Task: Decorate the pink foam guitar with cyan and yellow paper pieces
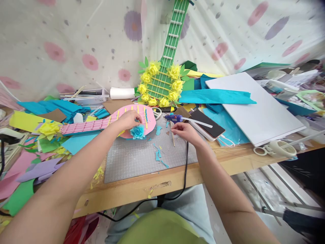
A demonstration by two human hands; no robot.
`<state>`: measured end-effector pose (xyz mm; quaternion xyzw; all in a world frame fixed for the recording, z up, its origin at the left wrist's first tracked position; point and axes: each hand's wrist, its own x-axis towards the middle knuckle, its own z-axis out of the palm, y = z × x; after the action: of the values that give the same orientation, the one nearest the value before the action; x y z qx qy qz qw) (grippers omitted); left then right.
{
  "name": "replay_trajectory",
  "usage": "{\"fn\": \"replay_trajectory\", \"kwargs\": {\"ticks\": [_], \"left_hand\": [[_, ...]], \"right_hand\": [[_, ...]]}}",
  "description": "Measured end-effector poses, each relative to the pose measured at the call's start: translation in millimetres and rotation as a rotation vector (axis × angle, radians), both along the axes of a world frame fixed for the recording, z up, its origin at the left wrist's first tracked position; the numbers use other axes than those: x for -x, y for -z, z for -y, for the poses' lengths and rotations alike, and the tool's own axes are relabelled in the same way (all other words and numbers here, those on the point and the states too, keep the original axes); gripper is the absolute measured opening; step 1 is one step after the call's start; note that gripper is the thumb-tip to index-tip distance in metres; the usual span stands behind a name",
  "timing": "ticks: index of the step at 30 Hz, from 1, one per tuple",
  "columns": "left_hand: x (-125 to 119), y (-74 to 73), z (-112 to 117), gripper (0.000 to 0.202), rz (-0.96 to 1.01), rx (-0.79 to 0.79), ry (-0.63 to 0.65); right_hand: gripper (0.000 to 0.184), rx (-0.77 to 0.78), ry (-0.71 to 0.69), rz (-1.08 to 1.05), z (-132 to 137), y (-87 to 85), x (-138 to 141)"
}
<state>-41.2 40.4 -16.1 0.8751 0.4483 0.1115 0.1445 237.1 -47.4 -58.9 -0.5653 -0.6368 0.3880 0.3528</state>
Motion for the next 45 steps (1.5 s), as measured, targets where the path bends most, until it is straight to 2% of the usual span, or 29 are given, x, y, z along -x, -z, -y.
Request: {"fn": "replay_trajectory", "kwargs": {"ticks": [3, 8, 13, 17, 22, 26, 29, 32, 36, 45], "left_hand": [[-4, -0.9, 2, 0.020, -0.004, 0.055, 0.022], [-5, -5.2, 1, 0.021, -0.095, 0.137, 0.044], [-5, -9.0, 0, 0.021, -0.280, 0.101, 0.028], [-6, -10.9, 2, 0.016, -0.246, 0.079, 0.017], [-4, -11.9, 3, 0.015, -0.064, 0.064, -0.123], [1, -8.1, -1, 0.010, 0.148, 0.087, -0.209], [5, -4.9, -3, 0.019, 0.268, 0.168, -0.252], [6, -4.6, -3, 0.025, 0.289, 0.211, -0.297], [4, -5.9, -2, 0.029, 0.272, 0.192, -0.351], [6, -0.2, -8, 0.042, 0.235, 0.190, -0.330]], "right_hand": [[0.026, -0.004, 0.056, 0.080, 2, 0.9, -8], [0.039, -0.081, 0.327, 0.287, -1, 9.6, -17], [0.043, -0.122, 0.411, 0.300, -3, 14.8, -18], [0.042, -0.174, 0.495, 0.369, -5, 20.5, -15], [0.038, -0.360, 0.485, 0.417, -9, 30.8, -8], [0.037, -0.332, 0.493, 0.411, -11, 36.2, -3], [0.037, -0.325, 0.498, 0.412, -13, 40.4, -2], [0.037, -0.361, 0.491, 0.427, -14, 45.4, -1], [0.037, -0.380, 0.478, 0.444, -16, 50.5, -2], [0.034, -0.360, 0.440, 0.453, -16, 50.8, -2]]}}
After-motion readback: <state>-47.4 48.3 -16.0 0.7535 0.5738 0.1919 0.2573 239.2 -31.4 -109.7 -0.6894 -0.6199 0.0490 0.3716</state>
